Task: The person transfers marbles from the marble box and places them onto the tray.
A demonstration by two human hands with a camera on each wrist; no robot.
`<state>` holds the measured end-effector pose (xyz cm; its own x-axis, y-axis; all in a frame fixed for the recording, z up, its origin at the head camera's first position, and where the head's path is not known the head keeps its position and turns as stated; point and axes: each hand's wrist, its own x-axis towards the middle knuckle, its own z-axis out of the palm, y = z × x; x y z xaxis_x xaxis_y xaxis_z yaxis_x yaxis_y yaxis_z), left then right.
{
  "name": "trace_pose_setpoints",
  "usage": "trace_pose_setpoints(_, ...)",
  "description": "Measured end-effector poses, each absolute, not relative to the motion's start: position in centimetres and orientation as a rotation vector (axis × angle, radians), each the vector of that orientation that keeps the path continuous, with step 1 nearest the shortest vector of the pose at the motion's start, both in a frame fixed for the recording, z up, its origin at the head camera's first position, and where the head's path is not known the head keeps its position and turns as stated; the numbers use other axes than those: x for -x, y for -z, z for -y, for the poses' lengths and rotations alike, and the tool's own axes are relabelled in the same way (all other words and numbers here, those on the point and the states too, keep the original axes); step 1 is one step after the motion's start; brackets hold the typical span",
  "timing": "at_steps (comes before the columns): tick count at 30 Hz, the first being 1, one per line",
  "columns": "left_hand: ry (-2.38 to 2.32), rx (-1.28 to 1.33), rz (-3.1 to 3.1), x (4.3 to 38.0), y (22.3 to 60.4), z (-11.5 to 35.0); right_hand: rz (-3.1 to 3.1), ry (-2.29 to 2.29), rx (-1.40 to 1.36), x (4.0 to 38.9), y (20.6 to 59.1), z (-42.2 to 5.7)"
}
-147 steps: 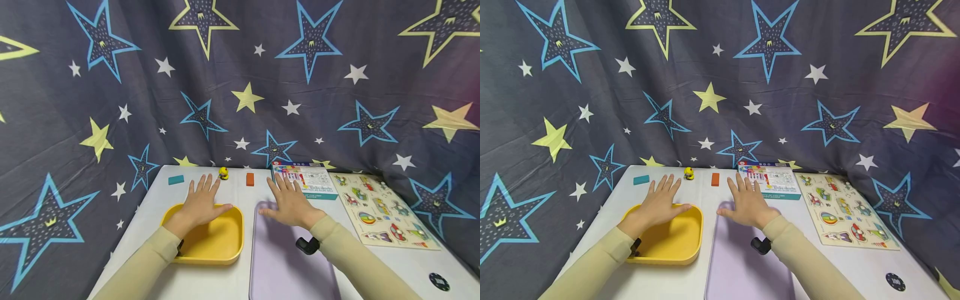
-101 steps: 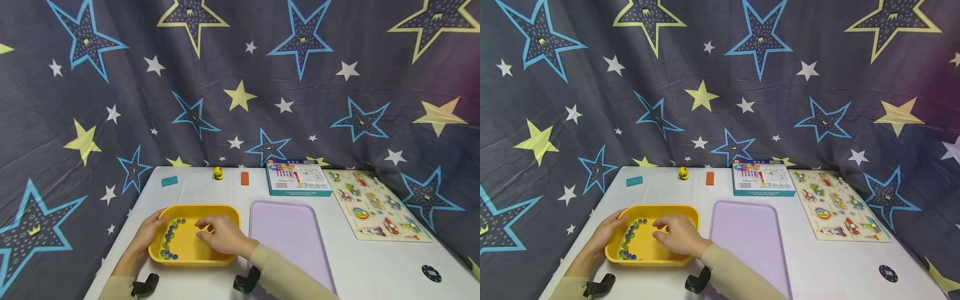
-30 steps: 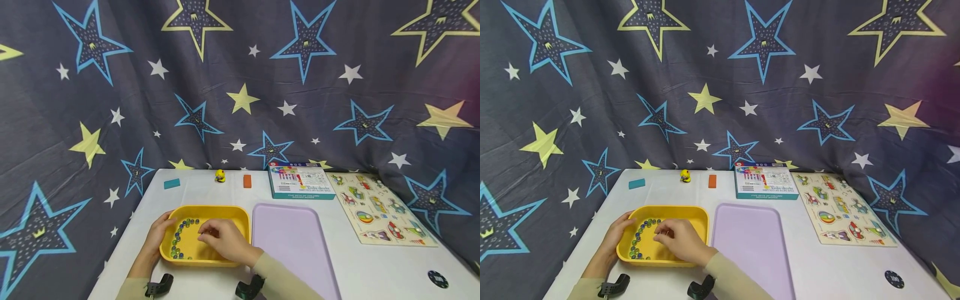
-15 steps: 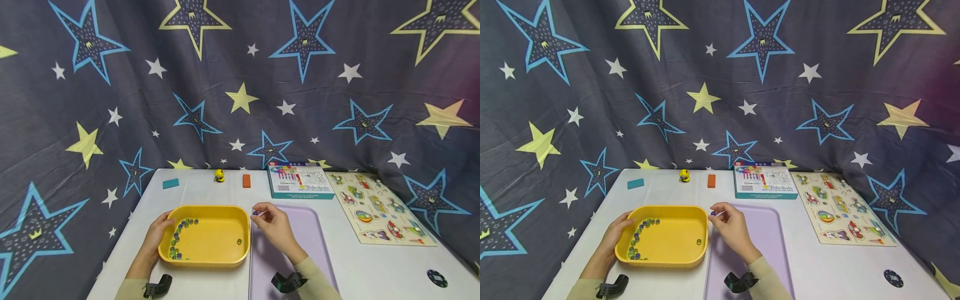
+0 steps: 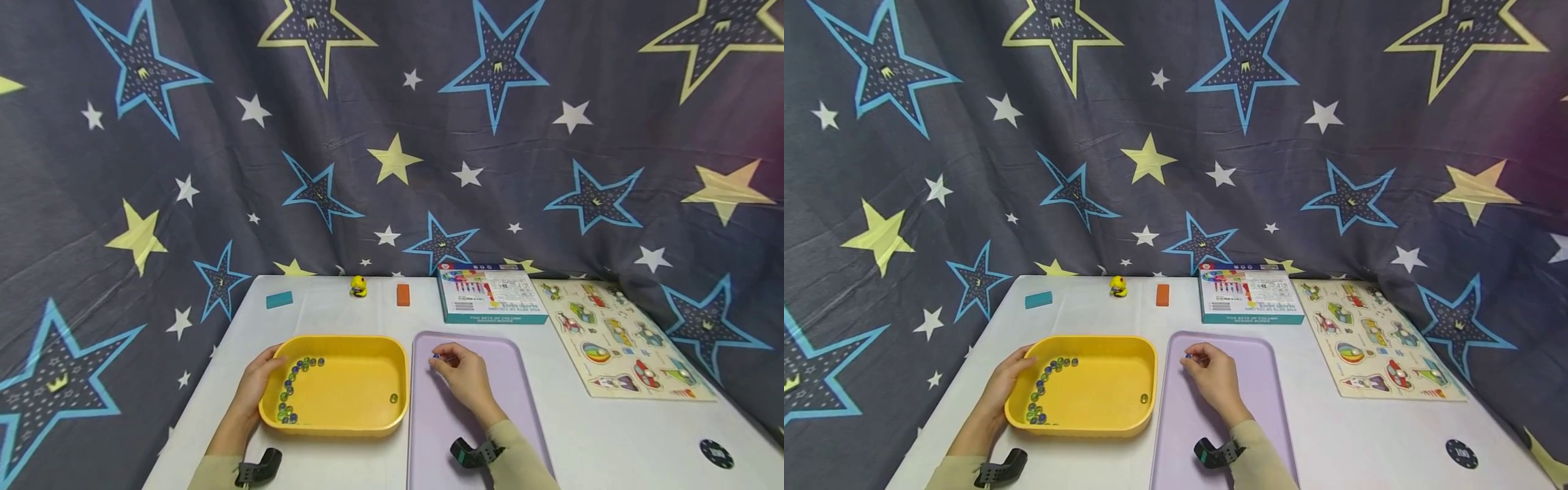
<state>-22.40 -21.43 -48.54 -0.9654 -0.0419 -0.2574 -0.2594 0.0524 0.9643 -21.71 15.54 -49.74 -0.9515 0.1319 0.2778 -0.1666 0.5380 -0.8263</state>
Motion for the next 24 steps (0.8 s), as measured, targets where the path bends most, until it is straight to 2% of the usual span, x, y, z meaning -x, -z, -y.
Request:
trace_pose_setpoints(16,-2.029,0.308,-2.171,22.3,48.6,21.5,2.572,-0.992,-0.107,21.6,51.2,-15.2)
trace_pose_setpoints(24,-2.046,0.305,-2.158,22.3,48.6,21.5,2.601,-0.979,-0.13,21.6,50.9,-15.3)
